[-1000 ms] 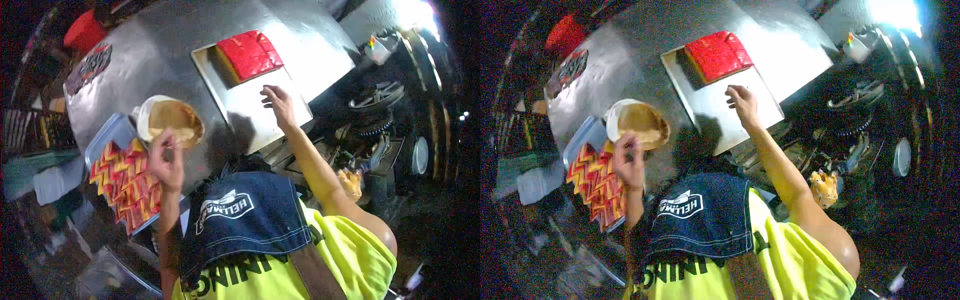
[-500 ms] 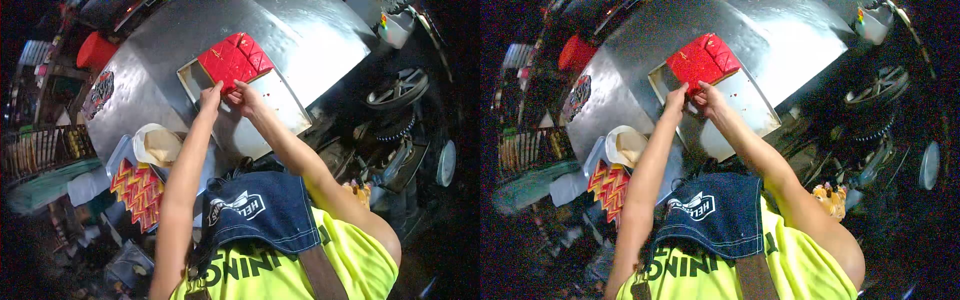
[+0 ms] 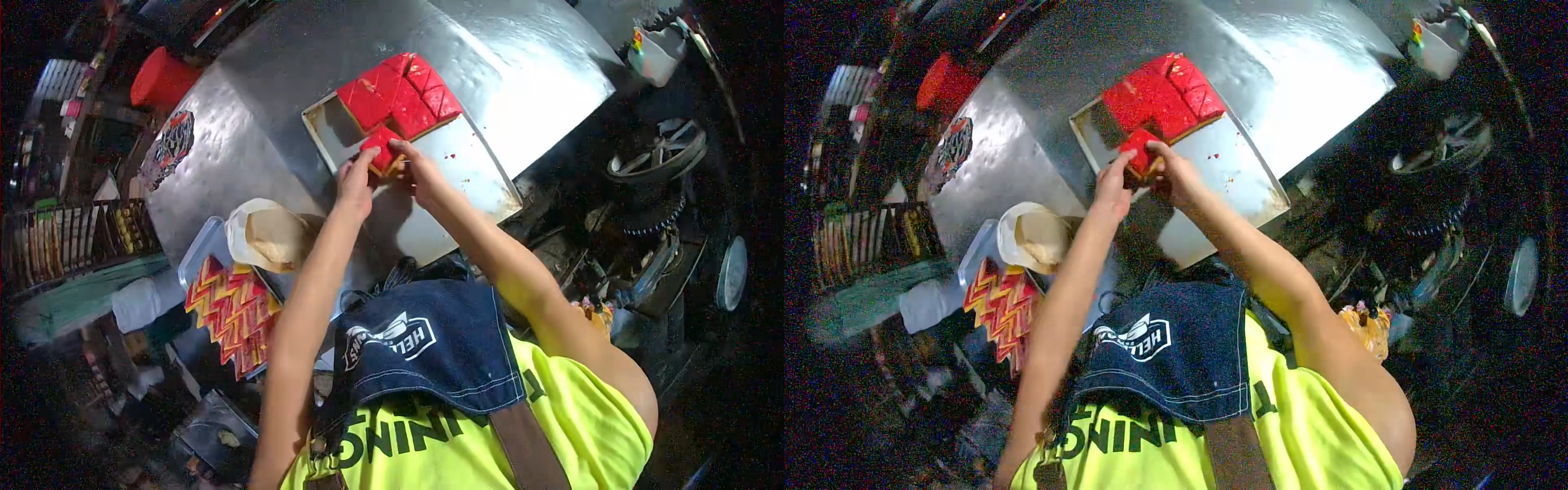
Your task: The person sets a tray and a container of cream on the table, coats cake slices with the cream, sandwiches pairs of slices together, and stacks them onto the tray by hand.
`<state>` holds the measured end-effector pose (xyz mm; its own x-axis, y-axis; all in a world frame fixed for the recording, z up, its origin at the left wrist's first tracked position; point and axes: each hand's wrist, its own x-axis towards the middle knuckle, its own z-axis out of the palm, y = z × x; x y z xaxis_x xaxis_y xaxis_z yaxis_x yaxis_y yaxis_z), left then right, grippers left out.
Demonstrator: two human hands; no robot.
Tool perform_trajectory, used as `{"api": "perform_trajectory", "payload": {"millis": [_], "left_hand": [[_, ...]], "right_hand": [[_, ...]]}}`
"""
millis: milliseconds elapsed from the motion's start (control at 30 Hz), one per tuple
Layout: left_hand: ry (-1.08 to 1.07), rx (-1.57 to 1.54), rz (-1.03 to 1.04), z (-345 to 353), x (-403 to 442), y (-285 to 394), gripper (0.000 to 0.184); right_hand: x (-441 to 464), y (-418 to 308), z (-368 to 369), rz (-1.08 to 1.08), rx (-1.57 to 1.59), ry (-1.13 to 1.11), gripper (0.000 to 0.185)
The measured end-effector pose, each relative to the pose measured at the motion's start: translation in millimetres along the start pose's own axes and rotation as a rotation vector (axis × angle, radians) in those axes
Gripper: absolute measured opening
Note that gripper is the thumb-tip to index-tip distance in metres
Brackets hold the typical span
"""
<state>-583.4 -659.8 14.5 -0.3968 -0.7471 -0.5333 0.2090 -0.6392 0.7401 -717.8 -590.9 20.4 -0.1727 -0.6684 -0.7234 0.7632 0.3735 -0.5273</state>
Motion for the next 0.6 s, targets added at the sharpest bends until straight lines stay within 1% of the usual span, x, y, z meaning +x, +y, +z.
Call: {"api": "perform_trajectory", "payload": {"millis": [33, 67, 133, 167, 200, 233, 267, 300, 367, 433, 467, 500, 533, 567, 600], "left_hand": [[-0.04, -0.042, -0.005, -5, -16, 3, 0.036], [-0.061, -0.029, 0.028, -14, -26, 2, 0.034], [-0.115, -0.018, 0.066, -42, -43, -4, 0.032], [-0.082, -0.059, 0.079, -48, -63, 1, 0.031], [-0.151, -0.063, 0.082, -60, -82, 12, 0.031], [-0.137, -0.085, 0.106, -78, -98, 17, 0.03], [-0.13, -0.108, 0.129, -94, -114, 21, 0.03], [-0.122, -0.12, 0.141, -110, -130, 27, 0.03], [-0.02, -0.182, 0.194, -144, -170, 42, 0.031], [0.001, -0.158, 0.291, -178, -216, 59, 0.036], [0.078, -0.151, 0.316, -194, -237, 65, 0.038], [0.088, -0.125, 0.335, -225, -251, 58, 0.037], [0.17, -0.138, 0.322, -238, -269, 61, 0.035], [0.22, -0.157, 0.319, -252, -285, 61, 0.035], [0.269, -0.174, 0.316, -266, -298, 60, 0.034]], "right_hand": [[-10, 4, -2, -0.021, -0.02, -0.06, 0.033], [-30, 8, 2, -0.067, -0.094, -0.051, 0.033], [-51, 20, 12, -0.126, -0.143, -0.073, 0.033], [-61, 27, 15, -0.131, -0.166, -0.121, 0.033], [-68, 33, 20, -0.14, -0.188, -0.17, 0.033], [-76, 40, 28, -0.121, -0.187, -0.195, 0.032], [-77, 51, 32, -0.116, -0.158, -0.303, 0.036], [-78, 61, 37, -0.1, -0.188, -0.309, 0.036], [-99, 72, 68, -0.087, -0.233, -0.309, 0.036], [-119, 89, 107, -0.222, -0.561, -0.342, 0.037], [-111, 106, 116, -0.368, -0.655, -0.411, 0.044], [-111, 117, 133, -0.493, -0.831, -0.374, 0.05], [-111, 128, 150, -0.615, -1.005, -0.334, 0.055], [-107, 140, 165, -0.614, -1.021, -0.33, 0.055], [-99, 152, 178, -0.922, -1.349, -0.213, 0.059]]}}
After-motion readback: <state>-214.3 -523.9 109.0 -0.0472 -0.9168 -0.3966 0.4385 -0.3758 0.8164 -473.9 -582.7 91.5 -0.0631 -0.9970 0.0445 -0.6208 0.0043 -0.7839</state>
